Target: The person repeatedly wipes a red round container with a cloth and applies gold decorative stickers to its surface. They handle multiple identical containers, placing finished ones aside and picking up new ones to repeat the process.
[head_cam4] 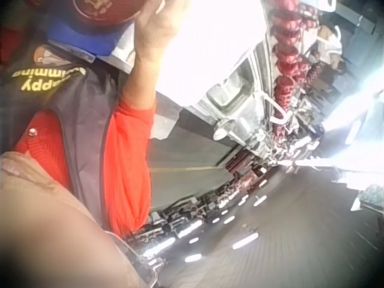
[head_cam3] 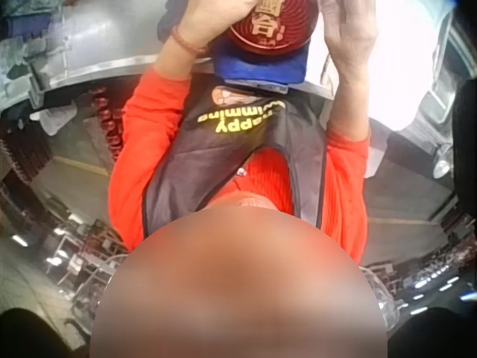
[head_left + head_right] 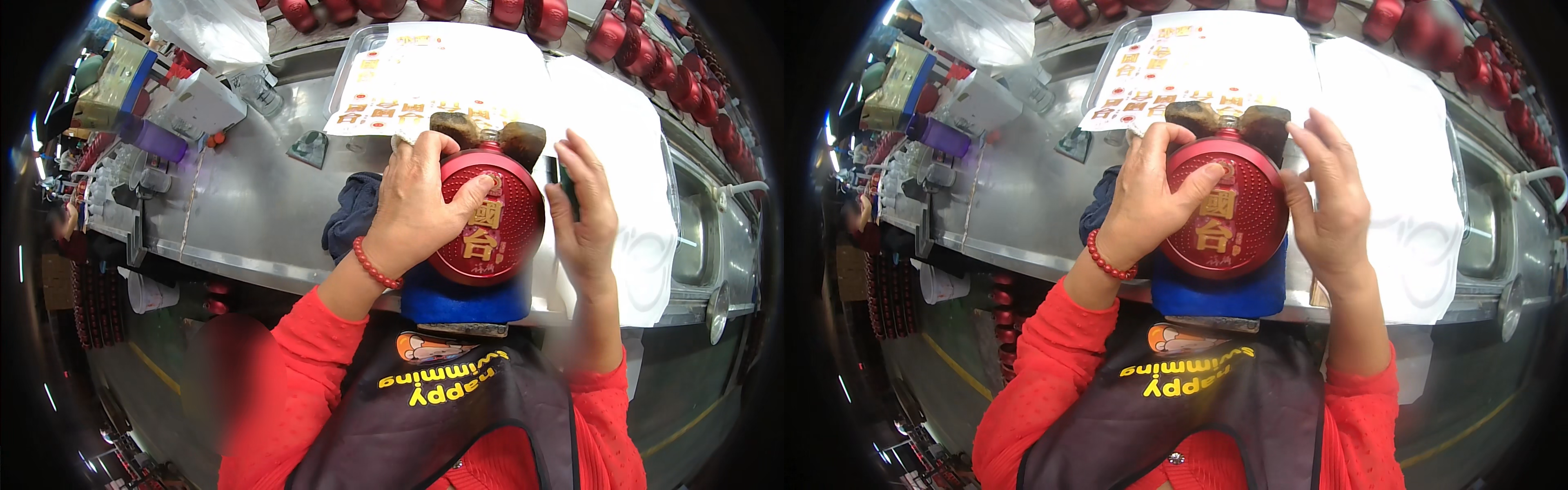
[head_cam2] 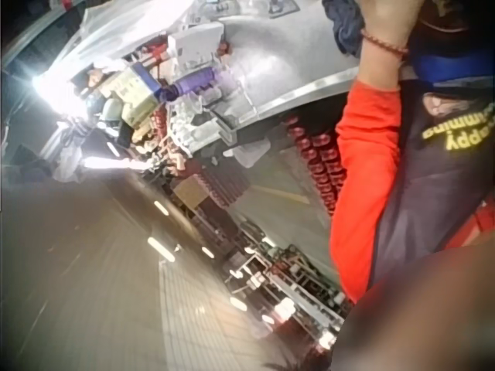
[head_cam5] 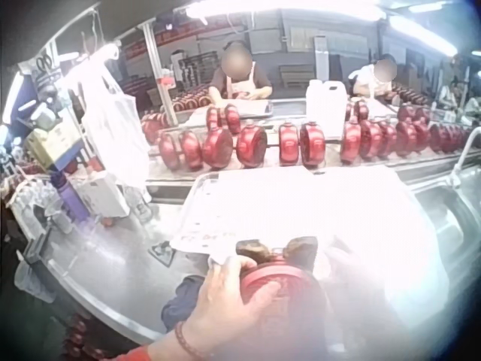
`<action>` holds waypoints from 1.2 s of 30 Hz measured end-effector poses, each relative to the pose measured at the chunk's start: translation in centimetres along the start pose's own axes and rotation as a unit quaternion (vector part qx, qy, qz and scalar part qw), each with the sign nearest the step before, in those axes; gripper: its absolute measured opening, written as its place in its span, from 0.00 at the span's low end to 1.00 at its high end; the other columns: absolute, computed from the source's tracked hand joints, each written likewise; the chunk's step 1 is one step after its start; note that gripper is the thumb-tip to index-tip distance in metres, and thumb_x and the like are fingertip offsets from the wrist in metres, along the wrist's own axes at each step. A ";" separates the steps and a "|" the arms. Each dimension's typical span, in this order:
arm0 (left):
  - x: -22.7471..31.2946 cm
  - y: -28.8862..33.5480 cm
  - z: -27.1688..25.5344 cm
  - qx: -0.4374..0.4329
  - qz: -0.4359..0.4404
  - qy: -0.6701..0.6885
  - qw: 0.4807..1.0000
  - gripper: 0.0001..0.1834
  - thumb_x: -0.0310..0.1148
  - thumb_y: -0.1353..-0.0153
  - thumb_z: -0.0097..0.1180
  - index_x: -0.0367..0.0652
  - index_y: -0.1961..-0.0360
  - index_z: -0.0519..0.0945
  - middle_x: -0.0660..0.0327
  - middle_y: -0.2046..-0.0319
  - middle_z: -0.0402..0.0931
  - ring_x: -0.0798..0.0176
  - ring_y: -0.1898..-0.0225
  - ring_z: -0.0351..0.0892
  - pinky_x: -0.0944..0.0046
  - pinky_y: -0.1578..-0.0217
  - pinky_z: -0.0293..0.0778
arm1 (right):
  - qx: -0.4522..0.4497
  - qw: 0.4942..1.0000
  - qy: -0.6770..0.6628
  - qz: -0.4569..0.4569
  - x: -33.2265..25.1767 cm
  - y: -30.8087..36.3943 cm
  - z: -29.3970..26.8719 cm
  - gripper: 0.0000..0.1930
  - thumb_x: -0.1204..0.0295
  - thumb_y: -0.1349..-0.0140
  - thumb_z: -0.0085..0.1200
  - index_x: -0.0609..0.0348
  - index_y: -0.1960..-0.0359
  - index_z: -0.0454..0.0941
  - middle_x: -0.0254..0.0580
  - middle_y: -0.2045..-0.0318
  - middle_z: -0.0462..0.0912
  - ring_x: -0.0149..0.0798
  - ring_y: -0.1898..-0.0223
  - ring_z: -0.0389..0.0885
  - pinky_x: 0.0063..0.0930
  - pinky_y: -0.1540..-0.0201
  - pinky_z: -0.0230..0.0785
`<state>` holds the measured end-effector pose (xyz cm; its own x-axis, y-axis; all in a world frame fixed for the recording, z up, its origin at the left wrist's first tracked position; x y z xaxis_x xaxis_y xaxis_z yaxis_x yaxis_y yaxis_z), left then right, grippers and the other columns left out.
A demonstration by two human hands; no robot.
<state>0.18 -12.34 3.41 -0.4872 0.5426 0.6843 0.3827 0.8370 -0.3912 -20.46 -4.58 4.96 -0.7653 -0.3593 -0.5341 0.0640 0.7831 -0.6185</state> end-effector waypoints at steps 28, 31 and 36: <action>0.2 0.7 -0.5 -0.020 -0.007 0.030 0.999 0.30 0.48 0.39 0.68 0.36 0.46 0.75 0.46 0.54 0.78 0.43 0.50 0.76 0.48 0.46 0.72 | -0.235 0.943 -0.182 0.150 0.1 -2.7 -2.0 0.13 0.75 0.36 0.55 0.65 0.50 0.80 0.39 0.64 0.83 0.31 0.60 0.80 0.26 0.53 0.74; 0.4 0.8 -0.3 -0.017 0.000 0.006 1.000 0.33 0.49 0.41 0.69 0.37 0.44 0.73 0.45 0.52 0.77 0.42 0.49 0.75 0.48 0.44 0.70 | -0.233 0.948 -0.179 0.125 -0.2 -2.6 -1.7 0.14 0.75 0.36 0.55 0.66 0.51 0.80 0.40 0.64 0.83 0.32 0.61 0.81 0.27 0.53 0.74; 1.1 1.4 -0.5 -0.017 0.036 -0.044 0.998 0.40 0.50 0.43 0.71 0.37 0.37 0.70 0.43 0.47 0.75 0.41 0.45 0.74 0.48 0.41 0.69 | -0.236 0.946 -0.190 0.116 -0.4 -2.2 -1.7 0.13 0.75 0.36 0.55 0.66 0.51 0.80 0.41 0.64 0.84 0.32 0.62 0.81 0.28 0.54 0.74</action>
<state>0.60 -10.64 3.91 -0.5249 0.6062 0.5976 0.4440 0.7939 -0.4154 -21.34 -5.33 7.54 -0.4752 -0.2352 -0.8479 -0.1588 0.9707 -0.1803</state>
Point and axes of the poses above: each hand's wrist, its own y-axis away from the middle knuckle, its own z-axis out of the palm, x = y × z, the point moved 2 cm from there along -y, towards the middle knuckle
